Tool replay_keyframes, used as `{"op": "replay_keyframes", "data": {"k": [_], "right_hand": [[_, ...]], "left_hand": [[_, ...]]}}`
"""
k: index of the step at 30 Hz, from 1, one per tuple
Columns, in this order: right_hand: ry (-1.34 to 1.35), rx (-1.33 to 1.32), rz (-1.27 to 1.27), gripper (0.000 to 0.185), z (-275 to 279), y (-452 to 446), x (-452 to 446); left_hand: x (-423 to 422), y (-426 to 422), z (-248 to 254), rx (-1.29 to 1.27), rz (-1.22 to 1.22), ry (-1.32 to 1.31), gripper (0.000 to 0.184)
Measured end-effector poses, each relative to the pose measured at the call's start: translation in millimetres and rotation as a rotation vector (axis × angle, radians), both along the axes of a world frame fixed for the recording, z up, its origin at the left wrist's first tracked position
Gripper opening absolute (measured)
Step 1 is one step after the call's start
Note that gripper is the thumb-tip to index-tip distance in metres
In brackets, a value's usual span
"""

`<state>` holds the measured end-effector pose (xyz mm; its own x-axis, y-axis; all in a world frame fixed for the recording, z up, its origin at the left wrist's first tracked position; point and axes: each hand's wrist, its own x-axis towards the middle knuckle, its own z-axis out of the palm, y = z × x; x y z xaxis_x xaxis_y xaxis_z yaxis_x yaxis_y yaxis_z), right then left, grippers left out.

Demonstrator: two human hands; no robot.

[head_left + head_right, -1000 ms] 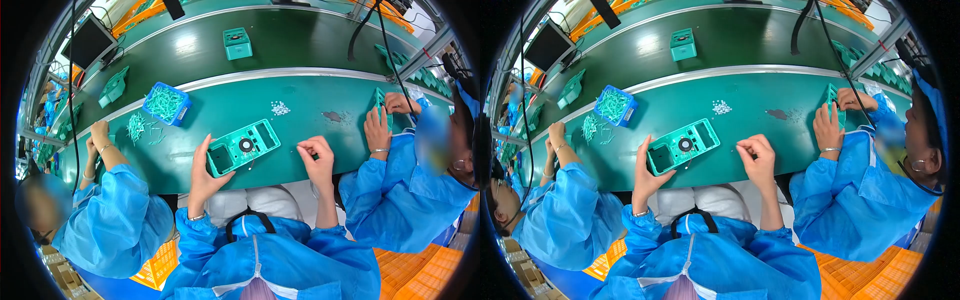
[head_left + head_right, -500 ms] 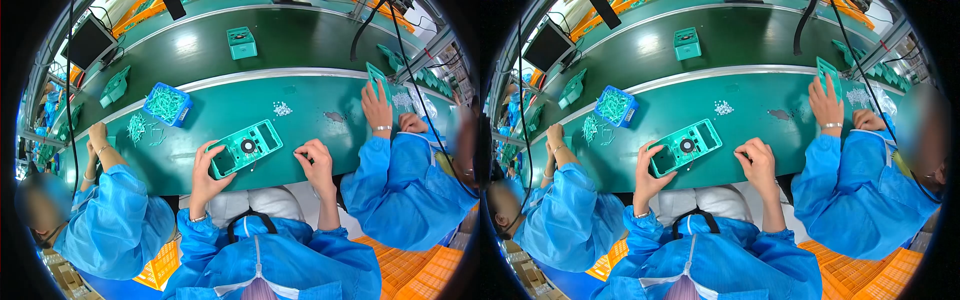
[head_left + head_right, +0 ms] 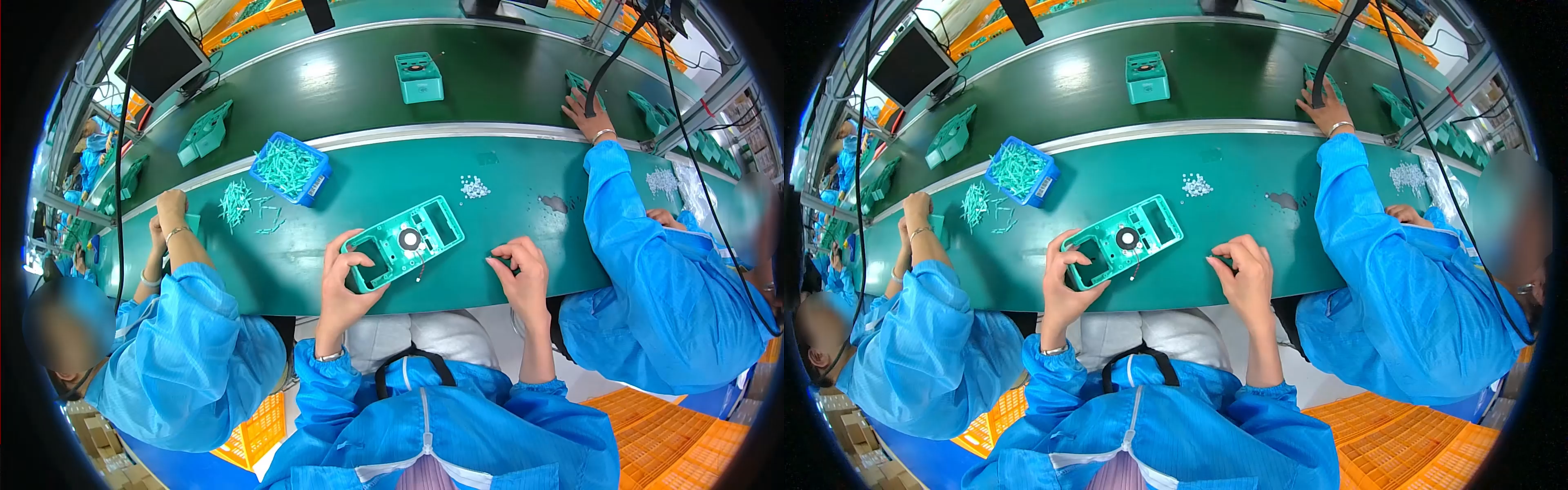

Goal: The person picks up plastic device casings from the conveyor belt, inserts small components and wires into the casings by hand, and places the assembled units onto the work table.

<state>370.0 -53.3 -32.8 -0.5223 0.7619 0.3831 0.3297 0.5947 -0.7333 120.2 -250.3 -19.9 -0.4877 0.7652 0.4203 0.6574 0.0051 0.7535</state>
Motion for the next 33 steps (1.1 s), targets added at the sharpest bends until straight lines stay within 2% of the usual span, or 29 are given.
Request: {"op": "replay_keyframes", "data": {"k": [9,14,17,21,23,24,25,26,28,29,31,33], "right_hand": [[0.044,-0.019,0.012,0.021,-2.6,1.4,-0.4],[0.066,-0.049,0.012,0.02,-2.1,0.6,-1.4],[0.052,-0.069,-0.014,0.021,-2.3,-0.2,-0.7],[0.131,-0.078,0.05,0.028,3.4,-6.6,-3.2],[0.173,-0.045,0.108,0.031,9.0,-14.2,-10.9],[0.14,0.046,0.187,0.054,12.9,-20.2,-16.6],[0.109,0.137,0.265,0.078,17.1,-24.5,-23.6],[0.113,0.147,0.274,0.078,23.5,-26.7,-28.9],[-0.039,0.328,0.267,0.111,55.3,-31.5,-38.6],[-0.038,0.343,0.272,0.111,65.0,-30.2,-43.0],[-0.222,0.393,0.381,0.123,83.1,-25.5,-50.6],[-0.272,0.435,0.417,0.121,96.7,-22.4,-56.2]], "left_hand": [[-2.0,-1.0,-9.2,0.145,-0.047,0.011,0.042],[-1.8,-3.5,-8.0,0.18,-0.024,0.375,0.043],[-1.4,-6.4,-10.8,0.195,-0.031,0.473,0.043],[-1.0,-6.6,-9.0,0.209,-0.017,0.464,0.044],[-1.2,-6.4,-5.1,0.216,0.012,0.319,0.044],[-0.2,-6.5,-2.8,0.222,0.022,0.321,0.044],[1.3,-6.3,-0.1,0.237,0.008,0.077,0.044],[1.0,-6.8,2.0,0.252,-0.009,-0.167,0.044],[-2.8,-9.7,1.6,0.238,-0.052,-0.188,0.044],[-4.6,-10.2,1.4,0.214,-0.102,-0.215,0.044],[-5.4,-10.8,2.6,0.218,-0.138,-0.214,0.043],[-9.0,-11.9,2.8,0.167,-0.224,-0.215,0.041]]}}
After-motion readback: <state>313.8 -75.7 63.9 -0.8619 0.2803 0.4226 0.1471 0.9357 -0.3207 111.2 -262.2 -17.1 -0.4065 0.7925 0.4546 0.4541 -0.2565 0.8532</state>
